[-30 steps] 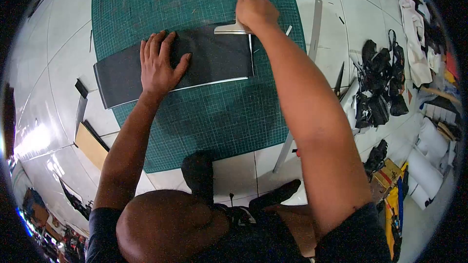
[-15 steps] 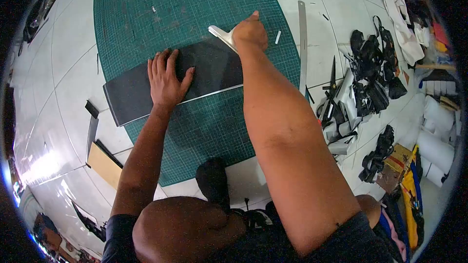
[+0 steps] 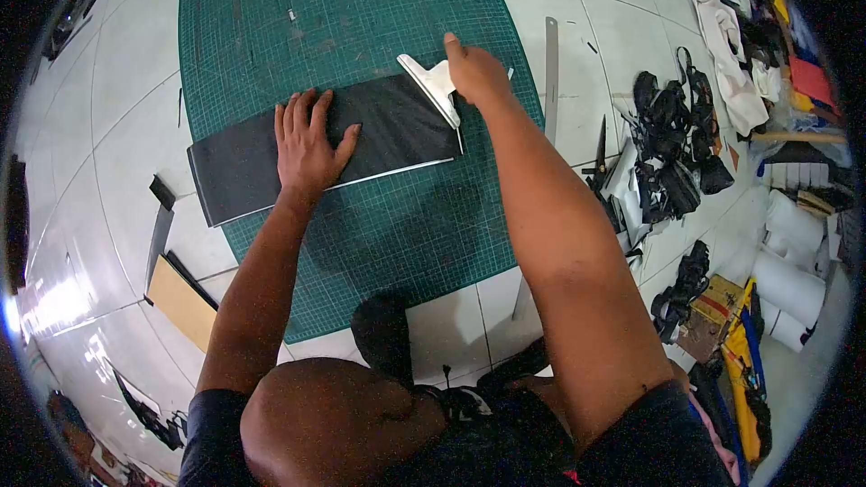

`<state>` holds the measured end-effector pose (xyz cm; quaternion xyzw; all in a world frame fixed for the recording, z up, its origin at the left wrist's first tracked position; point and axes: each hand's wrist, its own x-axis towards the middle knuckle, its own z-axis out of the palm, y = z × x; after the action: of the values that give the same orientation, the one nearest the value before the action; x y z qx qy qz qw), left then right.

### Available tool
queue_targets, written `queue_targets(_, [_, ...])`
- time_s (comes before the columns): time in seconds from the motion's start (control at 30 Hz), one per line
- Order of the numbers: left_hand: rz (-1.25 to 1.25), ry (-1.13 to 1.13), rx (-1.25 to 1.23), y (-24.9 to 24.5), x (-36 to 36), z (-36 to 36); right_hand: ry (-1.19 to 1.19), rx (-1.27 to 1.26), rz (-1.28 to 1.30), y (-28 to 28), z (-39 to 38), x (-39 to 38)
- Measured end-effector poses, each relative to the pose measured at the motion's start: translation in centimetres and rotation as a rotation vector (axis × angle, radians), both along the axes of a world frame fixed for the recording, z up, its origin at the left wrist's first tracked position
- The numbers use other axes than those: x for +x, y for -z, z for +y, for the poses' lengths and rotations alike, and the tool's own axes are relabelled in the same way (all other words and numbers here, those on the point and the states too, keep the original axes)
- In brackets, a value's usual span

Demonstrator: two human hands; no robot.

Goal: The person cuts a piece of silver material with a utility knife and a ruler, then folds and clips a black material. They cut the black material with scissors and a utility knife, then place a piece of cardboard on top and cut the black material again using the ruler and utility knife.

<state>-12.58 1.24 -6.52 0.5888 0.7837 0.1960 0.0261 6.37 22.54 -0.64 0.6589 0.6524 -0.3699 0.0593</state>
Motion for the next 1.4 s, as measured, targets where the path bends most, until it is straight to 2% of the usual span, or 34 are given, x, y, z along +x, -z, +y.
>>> queue_targets(0.1, [0.001, 0.007, 0.007, -0.2, -0.2, 0.4, -0.214, 0.331, -0.076, 2.0, 0.4, 0.2])
queue_targets(0.2, [-0.011, -0.001, -0.015, -0.2, -0.1, 0.1, -0.275, 0.269, -0.057, 1.8, 0.6, 0.7])
queue_targets(0.3, [-0.004, -0.001, -0.001, -0.3, -0.1, 0.4, -0.178, 0.39, -0.091, 3.8, 0.7, 1.0])
queue_targets(0.4, [-0.002, 0.0, 0.002, -0.2, -0.1, 0.2, -0.033, 0.398, -0.063, 4.1, 0.4, 2.7])
queue_targets(0.47, [-0.002, 0.003, 0.008, -0.1, 0.0, 0.3, -0.036, 0.386, -0.11, 5.5, 0.0, 4.3])
queue_targets(0.6, [0.007, 0.011, 0.014, 0.1, 0.0, 0.1, 0.017, 0.271, -0.105, 4.4, -2.2, 4.5])
queue_targets(1.07, [0.022, 0.013, -0.009, 0.1, -0.2, 0.2, 0.127, 0.303, -0.093, 3.4, -5.7, 3.9])
queue_targets(1.23, [0.01, 0.044, -0.021, -0.7, -0.2, 0.1, 0.141, 0.299, 0.062, 2.5, -6.5, 5.2])
queue_targets(1.33, [-0.103, 0.059, 0.073, -1.0, -0.6, 0.0, 0.176, 0.37, 0.24, 3.4, -7.7, 6.7])
queue_targets(1.4, [-0.273, 0.025, 0.169, -0.2, -1.2, -0.2, 0.15, 0.362, 0.309, 4.0, -9.1, 8.9])
